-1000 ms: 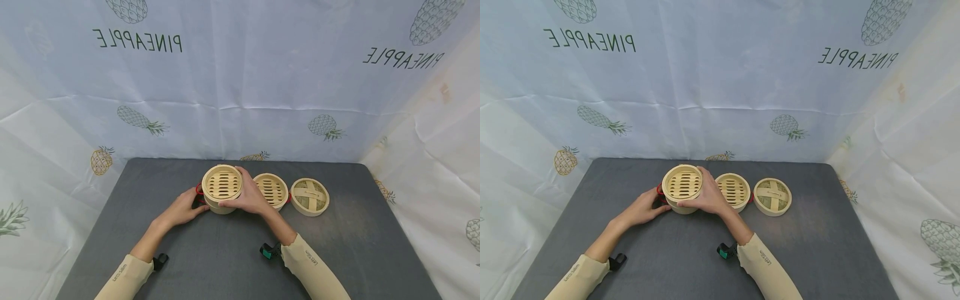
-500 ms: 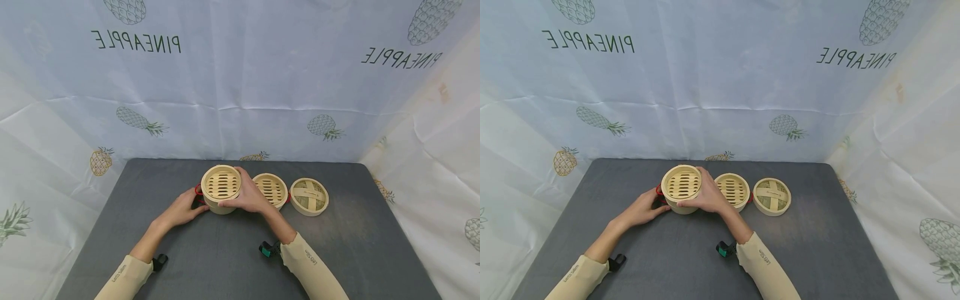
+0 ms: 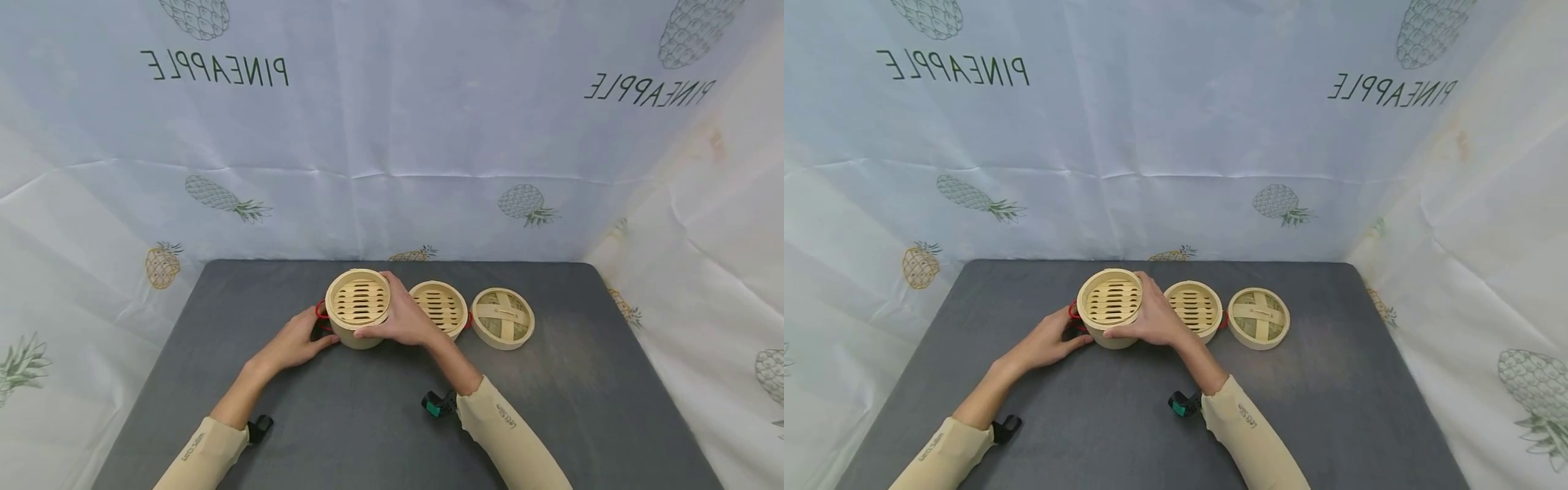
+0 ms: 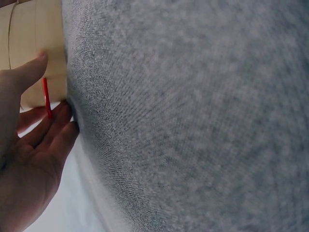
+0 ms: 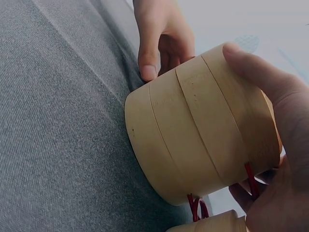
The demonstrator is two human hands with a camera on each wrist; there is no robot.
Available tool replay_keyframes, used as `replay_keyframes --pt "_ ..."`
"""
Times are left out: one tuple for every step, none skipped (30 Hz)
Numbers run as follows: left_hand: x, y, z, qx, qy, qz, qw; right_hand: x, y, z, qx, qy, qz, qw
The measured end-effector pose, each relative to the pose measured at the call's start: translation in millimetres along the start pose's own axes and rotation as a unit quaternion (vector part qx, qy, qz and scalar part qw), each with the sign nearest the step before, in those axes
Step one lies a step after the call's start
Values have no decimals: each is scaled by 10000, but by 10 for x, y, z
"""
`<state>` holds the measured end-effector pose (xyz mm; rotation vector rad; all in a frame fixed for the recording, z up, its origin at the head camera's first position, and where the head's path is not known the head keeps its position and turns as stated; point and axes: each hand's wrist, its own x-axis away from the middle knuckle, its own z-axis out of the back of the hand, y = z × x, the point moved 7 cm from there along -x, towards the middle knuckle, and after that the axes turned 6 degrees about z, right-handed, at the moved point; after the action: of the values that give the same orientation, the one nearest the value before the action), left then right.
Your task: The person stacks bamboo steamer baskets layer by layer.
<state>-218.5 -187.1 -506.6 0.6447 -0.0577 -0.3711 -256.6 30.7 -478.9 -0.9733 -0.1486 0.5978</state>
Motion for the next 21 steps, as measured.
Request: replay_keyframes --pt "-2 5 -1 -2 11 -10 10000 1 1 4 2 -9 9 10000" --pt "-2 10 -1 -9 22 -16 10000 1 5 4 11 -28 1 10000" --pt "-2 14 -1 -14 35 -19 10000 3 7 4 26 -54 -6 10000" --pt "-1 15 -1 -19 49 -20 10000 3 6 3 40 -70 4 10000" --pt "1 17 -1 -28 64 -21 10000 4 4 2 52 -78 7 10000" --pt "2 18 0 -40 79 -24 10000 3 3 1 47 -85 14 10000" --pt "2 17 -1 -47 89 -23 9999 2 -1 1 50 -80 28 10000" --pt "1 16 0 -47 91 -18 9999 3 -2 1 67 -82 24 9999" --pt "1 14 1 -55 99 -14 9999 3 -8 2 58 -72 31 10000" --pt "0 11 1 -61 98 -10 9999 2 -11 3 64 -53 35 10000" --pt "-1 11 3 -60 96 -12 9999 3 -13 3 67 -46 24 10000" --pt "-1 9 5 -55 92 -10 9999 3 -17 3 64 -40 18 10000" --pt "0 6 7 -46 88 -6 10000 4 -23 3 63 -34 18 10000" --pt "1 5 9 -32 82 -4 10000 6 -25 3 58 -37 7 10000" --pt "2 4 10 -23 79 -9 10000 7 -29 2 44 -30 14 10000" --pt "3 4 10 -13 73 -9 10000 8 -30 2 56 -32 23 10000" --pt "4 3 9 -3 69 -9 10000 11 -34 2 59 -36 30 10000" --pt "4 2 8 -3 68 -8 10000 14 -36 4 63 -33 46 10000" --pt "3 2 5 -7 67 -13 10000 18 -36 4 69 -36 54 10000" --pt "2 2 2 -19 67 -17 10000 22 -34 5 75 -38 60 9999" --pt "0 4 0 -31 72 -25 10000 25 -32 6 73 -37 63 9999"
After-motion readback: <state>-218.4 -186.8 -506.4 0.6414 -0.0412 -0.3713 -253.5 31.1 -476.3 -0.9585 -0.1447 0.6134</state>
